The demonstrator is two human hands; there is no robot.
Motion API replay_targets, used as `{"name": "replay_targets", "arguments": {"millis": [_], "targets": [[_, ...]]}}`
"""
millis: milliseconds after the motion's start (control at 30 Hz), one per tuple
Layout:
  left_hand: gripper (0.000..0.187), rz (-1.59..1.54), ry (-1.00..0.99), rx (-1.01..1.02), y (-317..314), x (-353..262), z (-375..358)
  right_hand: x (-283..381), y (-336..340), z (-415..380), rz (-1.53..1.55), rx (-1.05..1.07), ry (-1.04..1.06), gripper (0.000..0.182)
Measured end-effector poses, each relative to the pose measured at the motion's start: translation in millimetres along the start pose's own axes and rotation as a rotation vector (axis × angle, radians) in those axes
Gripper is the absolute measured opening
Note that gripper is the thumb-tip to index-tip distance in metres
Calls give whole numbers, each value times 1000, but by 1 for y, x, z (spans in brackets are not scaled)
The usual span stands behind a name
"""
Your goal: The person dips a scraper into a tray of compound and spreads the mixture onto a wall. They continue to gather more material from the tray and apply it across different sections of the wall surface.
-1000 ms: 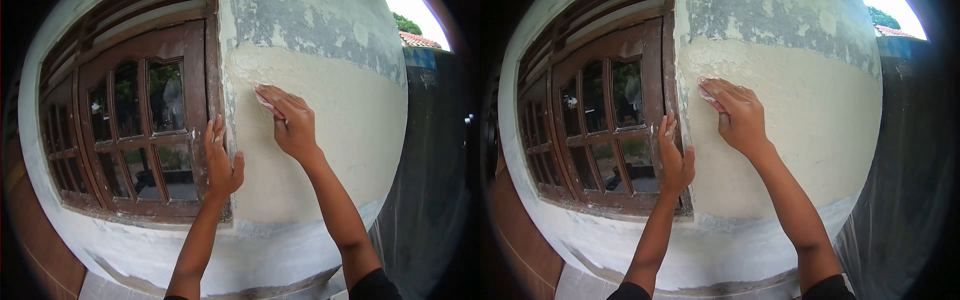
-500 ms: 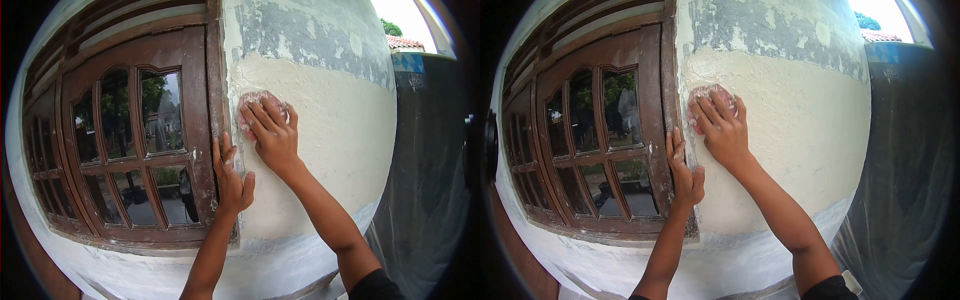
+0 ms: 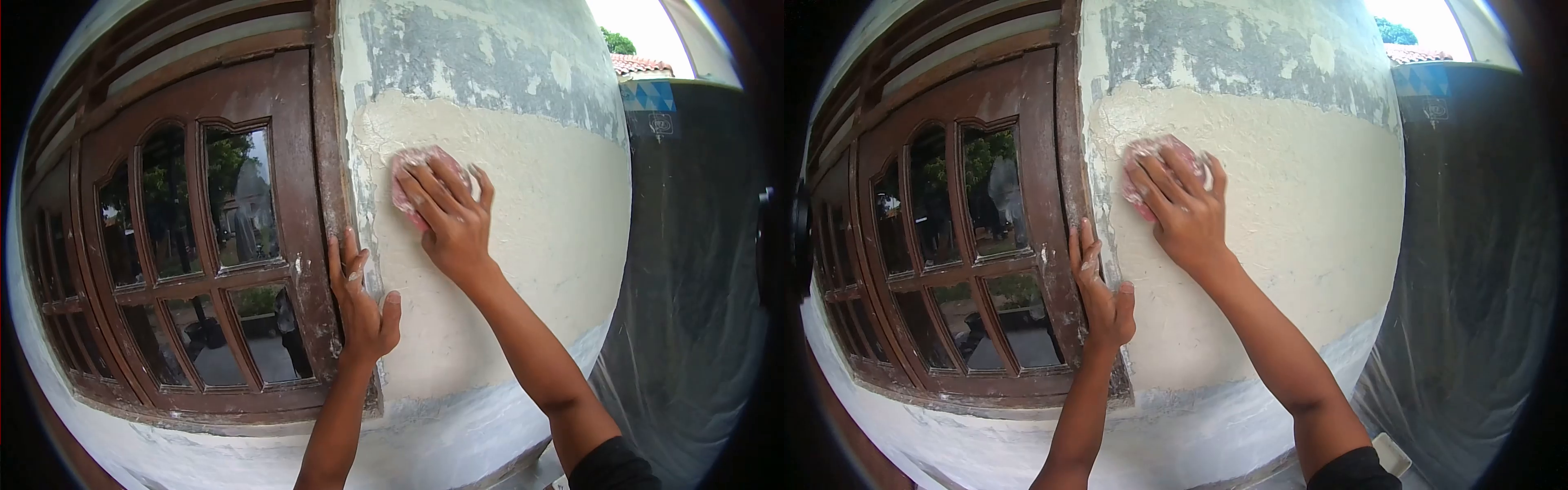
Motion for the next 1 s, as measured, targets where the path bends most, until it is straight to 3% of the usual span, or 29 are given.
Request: {"name": "replay_targets", "arguments": {"millis": [267, 400, 567, 700, 800, 1000], "targets": [[62, -27, 11, -27, 0, 2, -2, -35, 4, -19, -43, 65, 27, 52], [63, -107, 58, -71, 0, 3, -2, -19, 1, 16, 67, 85, 121, 55], [63, -60, 29, -28, 0, 1, -3, -58, 2, -4, -19, 152, 146, 43], [62, -42, 34, -50, -1, 2, -3, -48, 9, 9, -2, 66, 180, 43], [62, -75, 44, -121, 0, 2, -5, -27, -7, 24, 74, 206, 253, 45], [64, -52, 55, -118, -1, 1, -2, -94, 11, -14, -11, 134, 169, 52]]}}
Point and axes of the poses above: each hand's wrist, its own z-axis towards the middle knuckle, its own y-axis out of the back of the hand, x = y × z, the point moved 7 cm from there along z, towards the middle knuckle, and after that the axes turned 10 degrees about -y, right-handed, at the moved point
